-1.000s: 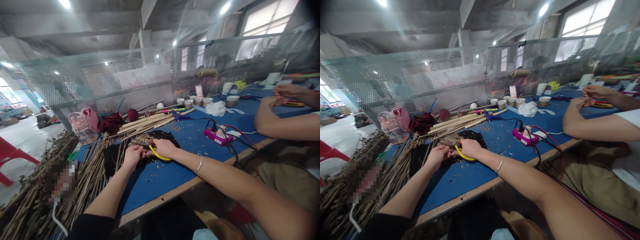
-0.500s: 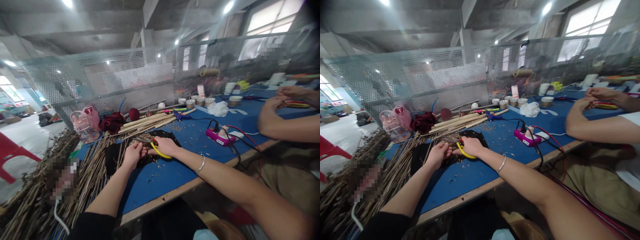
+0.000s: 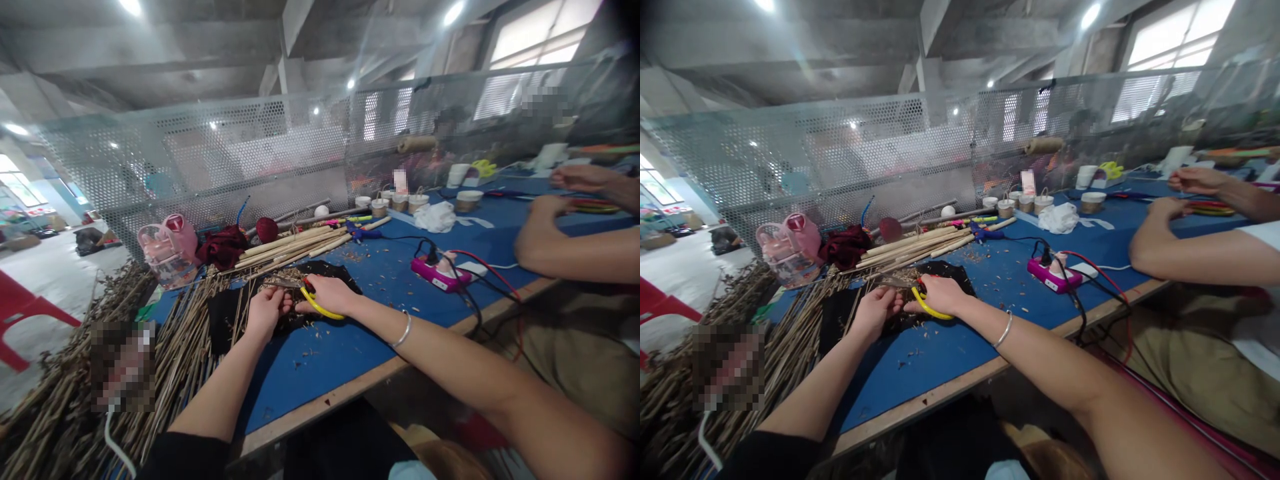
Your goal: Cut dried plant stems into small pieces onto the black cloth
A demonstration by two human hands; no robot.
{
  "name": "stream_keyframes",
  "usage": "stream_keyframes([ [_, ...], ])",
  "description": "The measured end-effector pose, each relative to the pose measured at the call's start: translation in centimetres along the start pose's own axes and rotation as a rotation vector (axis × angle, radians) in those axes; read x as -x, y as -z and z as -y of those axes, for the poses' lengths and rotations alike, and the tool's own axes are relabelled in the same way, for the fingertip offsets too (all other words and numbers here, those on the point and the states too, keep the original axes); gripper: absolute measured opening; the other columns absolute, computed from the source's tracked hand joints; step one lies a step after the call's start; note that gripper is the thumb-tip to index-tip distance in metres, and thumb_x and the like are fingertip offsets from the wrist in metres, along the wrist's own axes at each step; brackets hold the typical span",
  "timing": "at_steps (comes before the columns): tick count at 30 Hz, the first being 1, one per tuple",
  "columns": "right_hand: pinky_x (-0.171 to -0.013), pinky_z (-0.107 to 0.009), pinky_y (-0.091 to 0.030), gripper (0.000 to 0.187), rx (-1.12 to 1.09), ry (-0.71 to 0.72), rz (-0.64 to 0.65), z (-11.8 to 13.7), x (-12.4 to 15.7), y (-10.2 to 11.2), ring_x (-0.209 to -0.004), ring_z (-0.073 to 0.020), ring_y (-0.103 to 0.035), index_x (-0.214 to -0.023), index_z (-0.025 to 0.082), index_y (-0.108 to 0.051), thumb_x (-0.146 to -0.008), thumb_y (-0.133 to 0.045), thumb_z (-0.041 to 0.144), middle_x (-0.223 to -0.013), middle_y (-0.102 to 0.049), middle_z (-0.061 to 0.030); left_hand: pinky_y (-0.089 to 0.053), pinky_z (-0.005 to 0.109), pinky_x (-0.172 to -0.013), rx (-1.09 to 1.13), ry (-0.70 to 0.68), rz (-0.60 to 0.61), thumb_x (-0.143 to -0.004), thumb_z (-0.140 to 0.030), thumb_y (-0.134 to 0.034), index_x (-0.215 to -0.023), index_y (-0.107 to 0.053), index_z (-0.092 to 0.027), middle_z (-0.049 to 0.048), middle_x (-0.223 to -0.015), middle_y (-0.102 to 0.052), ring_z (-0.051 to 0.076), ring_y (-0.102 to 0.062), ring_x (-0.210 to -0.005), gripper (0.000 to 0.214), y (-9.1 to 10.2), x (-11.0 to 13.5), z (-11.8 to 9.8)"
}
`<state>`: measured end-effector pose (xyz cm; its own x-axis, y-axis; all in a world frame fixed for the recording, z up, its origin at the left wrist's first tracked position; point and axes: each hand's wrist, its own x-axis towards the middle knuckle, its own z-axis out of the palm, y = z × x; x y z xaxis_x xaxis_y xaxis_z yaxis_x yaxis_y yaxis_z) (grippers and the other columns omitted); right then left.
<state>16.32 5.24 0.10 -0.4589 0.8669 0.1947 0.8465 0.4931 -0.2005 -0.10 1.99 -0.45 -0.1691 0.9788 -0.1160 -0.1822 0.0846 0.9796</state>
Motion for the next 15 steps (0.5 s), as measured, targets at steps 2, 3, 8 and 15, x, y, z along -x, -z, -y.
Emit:
stream_keyframes([
  [2,-0.063,-0.028,-0.039,0.069,-0.001,0.001,-0.006,0.03,0.04,0.00,-0.083,-0.0255,-0.061,-0.097,0.018,-0.049,-0.061,-0.045,0.077,-0.092,-0.064,-0.0086,-0.047,0.016,-0.048,-0.004,0.003,0.025,-0.069,-0.022,-0.064,-0.072,-0.060,-0.010,0.0028,-0.061,-0.062,0.006,-0.055,-0.048,0.013,-0.02,0.10,0.00],
  [3,-0.063,-0.028,-0.039,0.069,-0.001,0.003,-0.002,0.07,0.06,0.04,-0.082,-0.0255,-0.061,-0.098,0.018,-0.049,-0.062,-0.044,0.077,-0.091,-0.064,-0.0087,-0.047,0.016,-0.048,-0.008,0.005,0.035,-0.069,-0.021,-0.064,-0.072,-0.060,-0.010,0.0029,-0.061,-0.061,0.006,-0.055,-0.048,0.012,-0.02,0.15,0.00],
  [8,-0.061,-0.028,-0.038,0.063,-0.003,-0.009,-0.020,0.13,0.04,0.31,-0.077,-0.0240,-0.061,-0.093,0.020,-0.050,-0.066,-0.039,0.076,-0.084,-0.065,-0.0075,-0.047,0.017,-0.050,0.025,-0.012,0.022,-0.069,-0.022,-0.065,-0.074,-0.060,-0.010,0.0032,-0.063,-0.062,0.006,-0.056,-0.050,0.014,-0.08,0.23,-0.05],
  [15,-0.056,-0.026,-0.035,0.061,-0.013,-0.033,-0.075,-0.10,-0.30,-0.07,-0.072,-0.0228,-0.062,-0.088,0.020,-0.050,-0.068,-0.036,0.076,-0.079,-0.065,-0.0063,-0.048,0.018,-0.051,0.015,-0.023,0.042,-0.065,-0.035,-0.067,-0.069,-0.062,-0.010,0.0041,-0.065,-0.063,0.008,-0.058,-0.054,0.026,-0.21,0.32,-0.14],
])
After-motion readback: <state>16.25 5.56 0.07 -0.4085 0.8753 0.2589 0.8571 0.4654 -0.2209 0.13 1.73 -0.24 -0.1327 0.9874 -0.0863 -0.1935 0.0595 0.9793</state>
